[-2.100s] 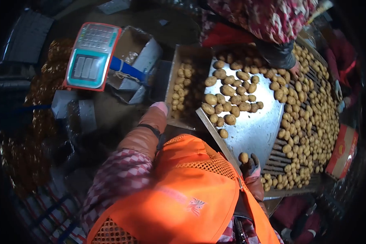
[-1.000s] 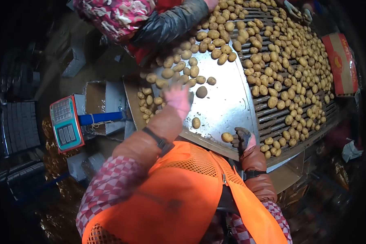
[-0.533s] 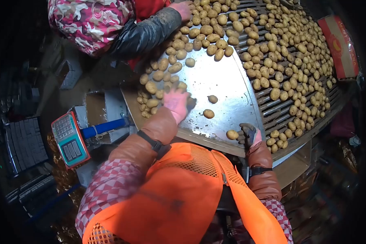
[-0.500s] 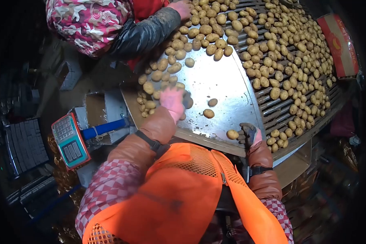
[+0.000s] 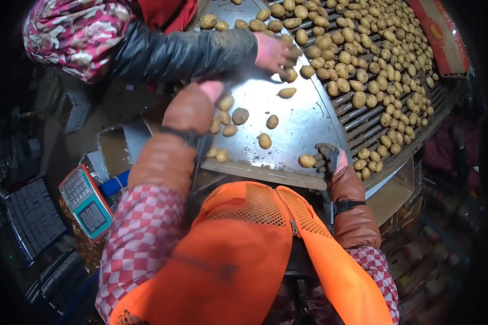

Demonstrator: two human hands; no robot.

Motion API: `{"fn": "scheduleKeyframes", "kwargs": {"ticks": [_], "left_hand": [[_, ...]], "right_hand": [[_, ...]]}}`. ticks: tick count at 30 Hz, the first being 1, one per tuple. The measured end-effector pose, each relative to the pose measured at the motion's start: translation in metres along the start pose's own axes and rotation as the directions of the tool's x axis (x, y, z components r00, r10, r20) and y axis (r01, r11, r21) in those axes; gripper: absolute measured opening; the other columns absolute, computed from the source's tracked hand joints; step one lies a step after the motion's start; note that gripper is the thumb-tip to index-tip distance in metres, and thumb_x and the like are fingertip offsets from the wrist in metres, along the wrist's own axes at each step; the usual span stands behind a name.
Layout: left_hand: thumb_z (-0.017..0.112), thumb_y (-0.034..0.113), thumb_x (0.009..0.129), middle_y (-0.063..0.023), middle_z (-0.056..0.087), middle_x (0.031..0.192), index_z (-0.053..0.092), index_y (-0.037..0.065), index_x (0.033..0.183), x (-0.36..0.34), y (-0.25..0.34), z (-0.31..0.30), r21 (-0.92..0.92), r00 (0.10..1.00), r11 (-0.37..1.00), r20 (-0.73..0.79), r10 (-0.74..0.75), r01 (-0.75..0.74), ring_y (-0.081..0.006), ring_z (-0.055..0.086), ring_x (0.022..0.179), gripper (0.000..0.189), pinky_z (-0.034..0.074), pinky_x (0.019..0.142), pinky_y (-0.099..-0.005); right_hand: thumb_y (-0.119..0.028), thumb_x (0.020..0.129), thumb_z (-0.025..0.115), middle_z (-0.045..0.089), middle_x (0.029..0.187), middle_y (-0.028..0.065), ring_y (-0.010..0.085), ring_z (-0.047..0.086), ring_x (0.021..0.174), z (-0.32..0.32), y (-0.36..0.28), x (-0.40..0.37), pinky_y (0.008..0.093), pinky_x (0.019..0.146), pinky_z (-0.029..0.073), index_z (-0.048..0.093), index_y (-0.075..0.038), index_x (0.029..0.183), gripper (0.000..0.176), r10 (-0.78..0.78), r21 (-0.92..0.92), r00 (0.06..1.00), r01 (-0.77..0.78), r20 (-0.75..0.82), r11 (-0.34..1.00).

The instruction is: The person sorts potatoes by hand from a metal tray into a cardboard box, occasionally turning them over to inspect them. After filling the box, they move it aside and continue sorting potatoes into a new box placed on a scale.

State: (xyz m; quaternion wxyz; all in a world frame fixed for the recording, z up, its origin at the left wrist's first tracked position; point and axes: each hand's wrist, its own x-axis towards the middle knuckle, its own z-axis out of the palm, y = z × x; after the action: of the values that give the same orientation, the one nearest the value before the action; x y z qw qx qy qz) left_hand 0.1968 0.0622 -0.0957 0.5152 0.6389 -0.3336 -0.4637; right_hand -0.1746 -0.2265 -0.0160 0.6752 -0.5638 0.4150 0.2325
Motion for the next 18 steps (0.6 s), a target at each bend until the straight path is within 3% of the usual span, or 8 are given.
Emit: {"fn": "scheduleKeyframes", "kwargs": {"ticks": [1, 3, 7, 11, 13, 15, 17, 18], "left_hand": [[0.067, 0.030, 0.094, -0.0136, 0.052, 0.141, 0.051, 0.010, 0.140, -0.003, 0.022, 0.015, 0.083, 0.999, 0.996, 0.029, 0.026, -0.028, -0.0222, 0.049, 0.128, 0.053, 0.039, 0.108, -0.0335], [0.067, 0.029, 0.094, -0.0138, 0.054, 0.139, 0.053, 0.010, 0.139, -0.026, 0.044, 0.029, 0.038, 0.998, 0.999, -0.052, 0.031, -0.029, -0.0226, 0.051, 0.127, 0.051, 0.040, 0.107, -0.0339], [0.065, 0.028, 0.095, -0.0141, 0.057, 0.136, 0.055, 0.009, 0.138, -0.123, 0.038, 0.032, -0.141, 0.903, 0.988, -0.415, -0.110, 0.056, -0.0233, 0.054, 0.124, 0.047, 0.043, 0.104, -0.0345], [0.063, 0.026, 0.096, -0.0143, 0.060, 0.133, 0.057, 0.008, 0.136, -0.218, -0.003, 0.060, -0.225, 0.544, 0.947, -0.777, -0.317, 0.230, -0.0241, 0.057, 0.121, 0.043, 0.045, 0.102, -0.0352], [0.063, 0.025, 0.097, -0.0145, 0.062, 0.132, 0.059, 0.008, 0.135, -0.232, -0.017, 0.075, -0.200, 0.395, 0.925, -0.859, -0.324, 0.324, -0.0244, 0.059, 0.119, 0.042, 0.047, 0.101, -0.0355], [0.062, 0.024, 0.097, -0.0146, 0.063, 0.130, 0.060, 0.008, 0.134, -0.231, -0.002, 0.087, -0.129, 0.301, 0.925, -0.922, -0.245, 0.357, -0.0248, 0.061, 0.118, 0.040, 0.048, 0.099, -0.0358], [0.061, 0.024, 0.098, -0.0148, 0.065, 0.129, 0.061, 0.008, 0.133, -0.215, 0.029, 0.109, -0.044, 0.327, 0.949, -0.933, -0.151, 0.313, -0.0252, 0.062, 0.116, 0.038, 0.049, 0.098, -0.0361], [0.061, 0.021, 0.097, -0.0173, 0.067, 0.125, 0.062, 0.003, 0.130, -0.204, 0.077, 0.130, 0.116, 0.433, 0.944, -0.901, -0.031, 0.310, -0.0270, 0.064, 0.114, 0.038, 0.049, 0.098, -0.0375]], "right_hand": [[-0.016, 0.098, 0.054, 0.069, 0.082, 0.0128, 0.0201, 0.065, 0.060, 0.000, -0.002, 0.001, 0.0299, 0.049, 0.049, 0.063, -0.001, 0.120, 0.028, 0.003, -0.017, 1.000, -0.003, -0.004, 1.000], [-0.015, 0.098, 0.054, 0.069, 0.082, 0.0129, 0.0200, 0.065, 0.060, -0.004, 0.004, 0.006, 0.0300, 0.049, 0.049, 0.063, -0.001, 0.120, 0.028, -0.008, 0.016, 1.000, 0.007, 0.009, 1.000], [-0.016, 0.098, 0.055, 0.069, 0.082, 0.0135, 0.0204, 0.065, 0.060, -0.001, 0.006, 0.003, 0.0308, 0.050, 0.051, 0.063, -0.001, 0.119, 0.027, -0.027, 0.029, 1.000, 0.027, -0.012, 0.999], [-0.016, 0.097, 0.056, 0.069, 0.083, 0.0137, 0.0203, 0.065, 0.060, -0.004, 0.002, 0.004, 0.0310, 0.050, 0.050, 0.063, -0.001, 0.119, 0.028, -0.024, 0.013, 1.000, 0.024, 0.018, 1.000], [-0.018, 0.097, 0.057, 0.069, 0.083, 0.0136, 0.0203, 0.065, 0.060, -0.002, 0.003, 0.001, 0.0312, 0.050, 0.050, 0.063, -0.002, 0.119, 0.028, -0.056, -0.014, 0.998, 0.056, 0.005, 0.998], [-0.018, 0.097, 0.057, 0.069, 0.083, 0.0134, 0.0203, 0.065, 0.060, -0.001, -0.001, 0.003, 0.0314, 0.050, 0.050, 0.063, -0.002, 0.119, 0.028, -0.050, -0.002, 0.999, 0.050, 0.022, 0.999], [-0.019, 0.097, 0.057, 0.069, 0.082, 0.0131, 0.0204, 0.065, 0.060, -0.003, 0.003, 0.002, 0.0317, 0.050, 0.050, 0.062, -0.002, 0.120, 0.029, -0.023, 0.012, 0.999, 0.023, 0.034, 1.000], [-0.019, 0.097, 0.057, 0.068, 0.082, 0.0130, 0.0208, 0.065, 0.060, -0.004, 0.006, 0.004, 0.0319, 0.050, 0.050, 0.062, -0.002, 0.120, 0.029, -0.024, 0.026, 0.999, 0.024, 0.029, 0.999]]}}
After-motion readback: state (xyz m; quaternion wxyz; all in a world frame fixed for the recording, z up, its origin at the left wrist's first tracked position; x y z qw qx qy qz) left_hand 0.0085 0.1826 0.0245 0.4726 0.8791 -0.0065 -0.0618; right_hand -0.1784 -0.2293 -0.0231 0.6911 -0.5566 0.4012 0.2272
